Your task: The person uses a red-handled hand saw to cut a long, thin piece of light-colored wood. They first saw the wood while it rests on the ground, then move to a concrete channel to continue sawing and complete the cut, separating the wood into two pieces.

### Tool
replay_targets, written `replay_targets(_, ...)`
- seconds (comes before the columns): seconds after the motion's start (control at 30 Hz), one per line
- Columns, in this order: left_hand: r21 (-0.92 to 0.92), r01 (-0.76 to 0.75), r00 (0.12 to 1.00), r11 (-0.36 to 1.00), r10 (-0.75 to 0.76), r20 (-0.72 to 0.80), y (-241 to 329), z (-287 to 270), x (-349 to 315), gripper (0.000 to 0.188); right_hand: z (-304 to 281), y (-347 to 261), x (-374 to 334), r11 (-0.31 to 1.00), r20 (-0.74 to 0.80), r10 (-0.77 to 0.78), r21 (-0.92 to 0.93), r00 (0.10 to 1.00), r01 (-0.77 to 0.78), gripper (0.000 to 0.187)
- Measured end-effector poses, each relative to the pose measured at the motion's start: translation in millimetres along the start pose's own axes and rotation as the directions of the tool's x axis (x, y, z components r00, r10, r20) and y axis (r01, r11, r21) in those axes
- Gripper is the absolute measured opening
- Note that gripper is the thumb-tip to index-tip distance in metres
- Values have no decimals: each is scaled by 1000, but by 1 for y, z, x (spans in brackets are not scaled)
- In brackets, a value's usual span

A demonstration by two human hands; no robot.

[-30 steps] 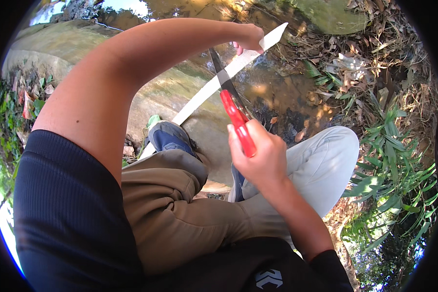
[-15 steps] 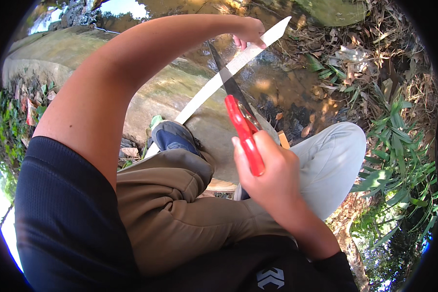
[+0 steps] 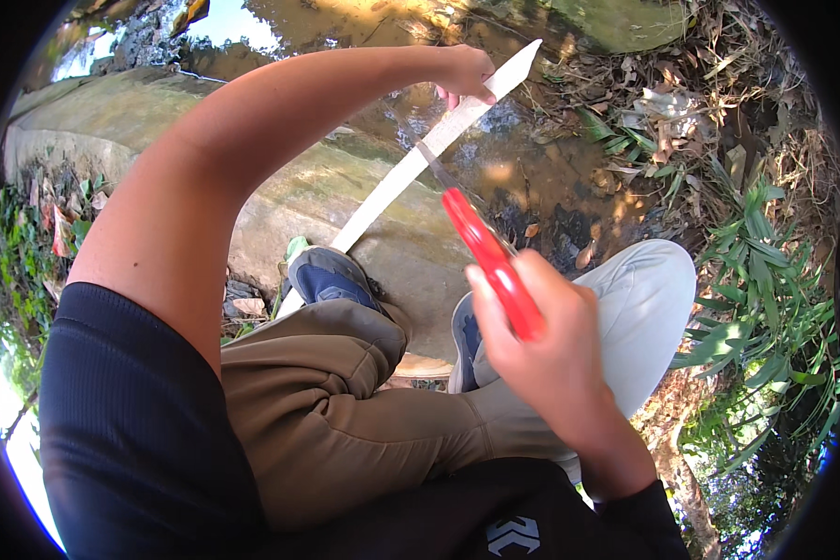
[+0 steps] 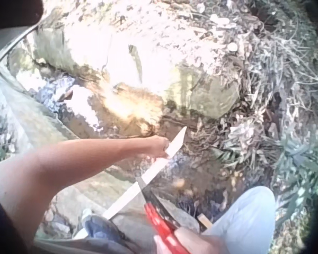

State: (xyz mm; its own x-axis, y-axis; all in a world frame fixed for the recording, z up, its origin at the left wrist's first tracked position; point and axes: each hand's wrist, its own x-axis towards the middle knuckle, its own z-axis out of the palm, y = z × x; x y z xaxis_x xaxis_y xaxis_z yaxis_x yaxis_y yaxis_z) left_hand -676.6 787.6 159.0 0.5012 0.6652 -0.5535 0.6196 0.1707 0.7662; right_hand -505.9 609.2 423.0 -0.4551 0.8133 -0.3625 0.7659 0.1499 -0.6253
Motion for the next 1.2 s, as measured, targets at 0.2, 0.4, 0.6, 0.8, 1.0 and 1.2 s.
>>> replay_targets(0.2,-7,35,999,999,-35,-33,-16,-2,2,37,-8,-8,3,998,52,59,-6,997,-59,19)
replay_targets(0.4,-18,-27,999,999,27,17,4,5,11,37,13,12,4,999,-7,20,-44,1000,-20,23)
replay_targets(0.6,-44,11,1000,999,-12,-13,-13,2,1,36,-49,-31,-9,995,102,85,-53,991,-80,25)
replay_targets(0.8,-113,-10,1000,993,13,24,-6,6,6,42,-51,-32,-13,993,97,110,-44,989,-106,23)
replay_targets(1.0,-153,-8,1000,988,4,-29,-8,11,5,52,-57,0,-35,990,90,115,69,989,-121,24)
replay_targets(1.2,-203,-92,994,975,102,42,-23,10,9,48,25,22,2,999,-37,-42,-19,998,42,21)
